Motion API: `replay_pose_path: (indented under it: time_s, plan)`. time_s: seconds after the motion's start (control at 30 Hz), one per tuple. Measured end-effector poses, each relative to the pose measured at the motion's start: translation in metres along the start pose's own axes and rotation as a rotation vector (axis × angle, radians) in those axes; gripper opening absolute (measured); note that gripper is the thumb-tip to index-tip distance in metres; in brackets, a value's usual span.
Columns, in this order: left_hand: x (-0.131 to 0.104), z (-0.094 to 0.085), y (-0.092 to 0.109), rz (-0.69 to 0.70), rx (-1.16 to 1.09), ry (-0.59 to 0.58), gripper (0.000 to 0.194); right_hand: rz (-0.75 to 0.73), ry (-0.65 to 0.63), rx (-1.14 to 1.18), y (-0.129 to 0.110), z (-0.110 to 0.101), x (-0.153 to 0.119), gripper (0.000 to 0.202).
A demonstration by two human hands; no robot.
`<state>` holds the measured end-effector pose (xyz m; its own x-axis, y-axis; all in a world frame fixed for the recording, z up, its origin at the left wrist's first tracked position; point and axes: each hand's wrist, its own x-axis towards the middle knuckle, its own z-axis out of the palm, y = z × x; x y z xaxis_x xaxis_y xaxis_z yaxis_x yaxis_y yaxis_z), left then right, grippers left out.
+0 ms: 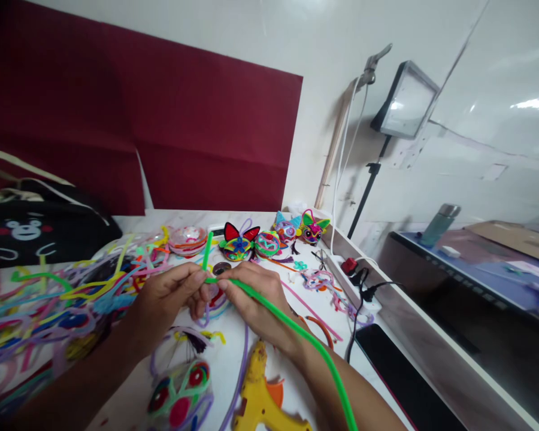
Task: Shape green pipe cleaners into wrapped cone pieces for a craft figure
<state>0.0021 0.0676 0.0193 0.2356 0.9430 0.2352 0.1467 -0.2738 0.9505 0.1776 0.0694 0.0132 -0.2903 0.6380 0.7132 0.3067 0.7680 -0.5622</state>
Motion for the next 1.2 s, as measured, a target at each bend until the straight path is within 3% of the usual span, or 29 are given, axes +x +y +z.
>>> replay_pose_path:
  time_s: [0.23, 0.43, 0.57, 0.8, 1.2]
  plan:
    - [-0.003, -0.003, 0.002, 0.134, 0.298, 0.019, 0.033, 0.392, -0.083, 0.317, 0.005, -0.003, 0.000, 0.019]
    - [-0.004, -0.001, -0.001, 0.108, 0.283, 0.002, 0.034, 0.578, -0.113, 0.463, 0.004, -0.003, 0.004, 0.022]
    - [-0.004, 0.000, -0.002, 0.082, 0.185, 0.050, 0.021, 0.616, -0.104, 0.499, 0.002, -0.002, 0.006, 0.025]
    - [-0.002, 0.000, 0.000, 0.073, 0.136, 0.123, 0.022, 0.633, -0.184, 0.544, 0.004, -0.002, 0.004, 0.028]
    - [0.000, -0.002, -0.003, 0.052, 0.157, 0.172, 0.029, 0.697, -0.023, 0.681, 0.017, 0.000, 0.006, 0.034]
